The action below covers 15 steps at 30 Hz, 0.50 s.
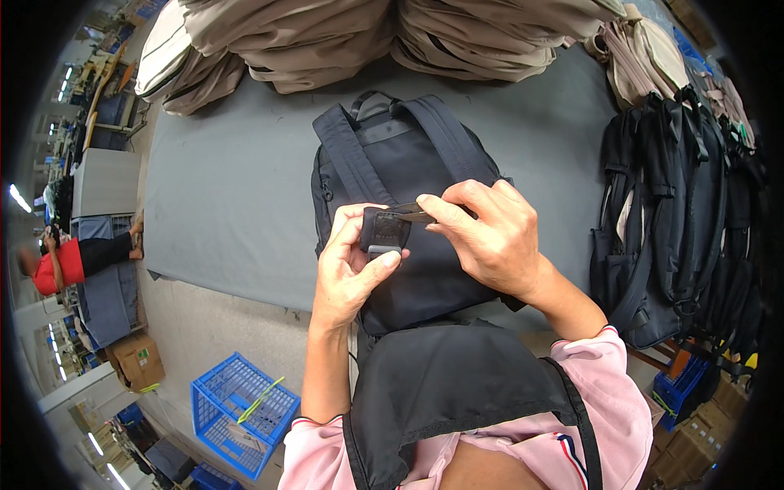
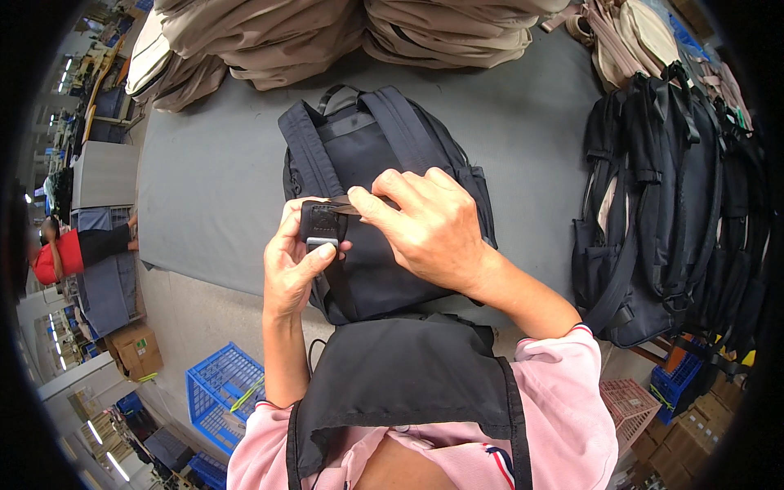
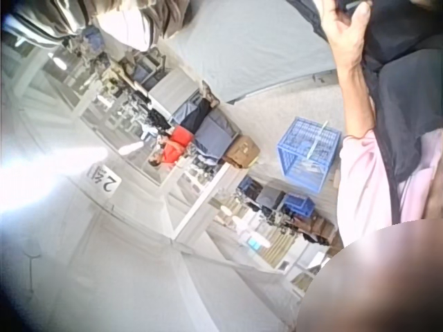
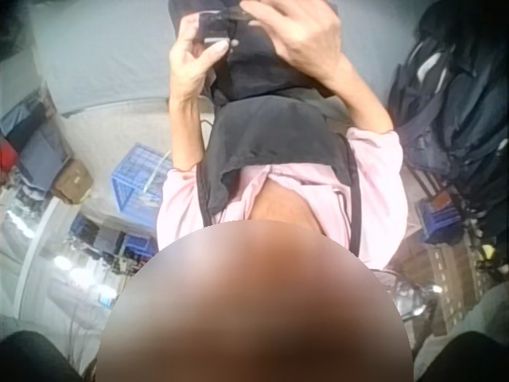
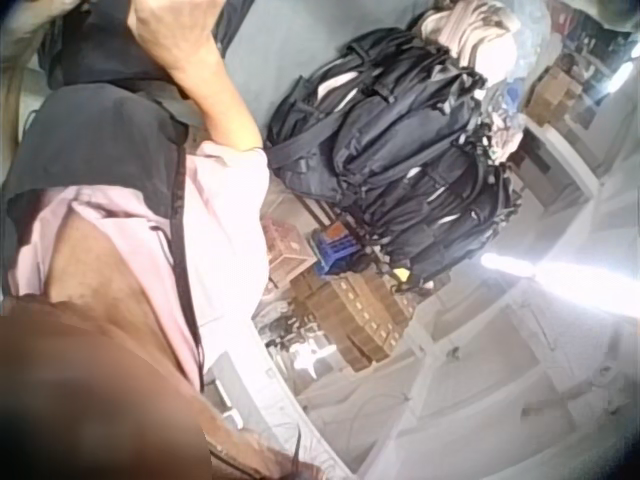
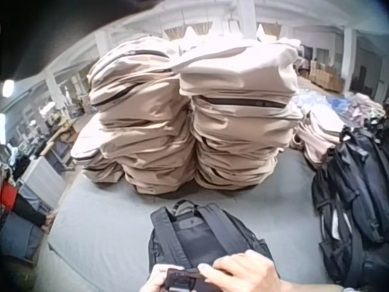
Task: Inspecting and trimming loose threads from a finished black backpack using small snips.
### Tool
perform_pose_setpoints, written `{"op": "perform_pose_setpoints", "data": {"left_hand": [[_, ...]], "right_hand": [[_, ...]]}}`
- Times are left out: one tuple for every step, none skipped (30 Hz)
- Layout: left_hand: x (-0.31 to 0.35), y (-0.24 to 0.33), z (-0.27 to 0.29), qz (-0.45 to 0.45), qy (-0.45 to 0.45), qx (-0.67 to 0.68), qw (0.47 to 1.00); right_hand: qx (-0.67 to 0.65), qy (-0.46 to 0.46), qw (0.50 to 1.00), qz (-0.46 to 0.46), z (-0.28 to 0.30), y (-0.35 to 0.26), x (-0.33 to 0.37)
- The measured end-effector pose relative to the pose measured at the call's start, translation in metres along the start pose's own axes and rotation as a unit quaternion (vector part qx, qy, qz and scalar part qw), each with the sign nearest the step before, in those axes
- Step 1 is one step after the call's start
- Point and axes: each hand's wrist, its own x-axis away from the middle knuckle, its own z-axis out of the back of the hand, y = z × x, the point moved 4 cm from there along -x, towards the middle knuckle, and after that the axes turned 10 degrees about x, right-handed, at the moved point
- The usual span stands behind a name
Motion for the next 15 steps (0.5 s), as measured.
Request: {"op": "perform_pose_setpoints", "data": {"left_hand": [[0.0, 0.0, 0.0, -0.002, -0.001, -0.001, 1.0], [0.0, 0.0, 0.0, -0.002, -0.001, -0.001, 1.0], [0.0, 0.0, -0.001, 0.0, -0.002, 0.0, 1.0], [-0.001, 0.0, -0.001, 0.002, -0.004, 0.002, 1.0], [-0.001, 0.0, -0.001, 0.003, -0.004, 0.002, 1.0], [-0.002, -0.001, -0.001, 0.003, -0.006, -0.002, 1.0], [-0.001, 0.0, 0.001, 0.003, -0.006, -0.007, 1.0], [-0.001, 0.001, 0.002, 0.003, -0.005, -0.007, 1.0], [-0.001, 0.002, 0.003, 0.007, -0.014, -0.026, 1.0], [-0.002, 0.004, 0.004, 0.011, -0.024, -0.044, 0.999], [-0.002, 0.005, 0.004, 0.012, -0.024, -0.044, 0.999], [-0.002, 0.006, 0.004, 0.026, -0.038, -0.047, 0.998], [-0.002, 0.006, 0.004, 0.04, -0.053, -0.051, 0.997], [-0.002, 0.007, 0.006, 0.04, -0.052, -0.05, 0.997], [-0.001, 0.007, 0.007, 0.066, -0.069, -0.045, 0.994]], "right_hand": [[0.0, 0.0, 1.0, 0.0, 0.0, 0.0, 0.0], [0.005, -0.007, 1.0, 0.003, -0.001, 0.0, 0.001], [0.01, -0.014, 1.0, 0.006, -0.001, 0.001, 0.001], [0.01, -0.014, 1.0, 0.005, -0.002, 0.001, 0.002], [0.02, -0.014, 1.0, 0.015, -0.002, 0.001, 0.002], [0.031, -0.014, 0.999, 0.026, -0.002, 0.002, 0.002], [0.029, -0.014, 0.999, 0.026, -0.001, 0.002, 0.001], [0.033, -0.013, 0.998, 0.043, 0.001, 0.0, -0.002], [0.037, -0.012, 0.997, 0.061, 0.002, 0.0, -0.003], [0.037, -0.012, 0.997, 0.06, 0.001, 0.002, -0.003], [0.03, -0.006, 0.996, 0.084, 0.001, 0.004, -0.002], [0.022, 0.001, 0.994, 0.108, 0.001, 0.004, -0.001], [0.022, 0.0, 0.994, 0.108, 0.0, 0.007, 0.0], [0.004, -0.008, 0.994, 0.106, -0.001, 0.009, 0.0], [-0.014, -0.017, 0.994, 0.104, -0.003, 0.01, 0.002]]}}
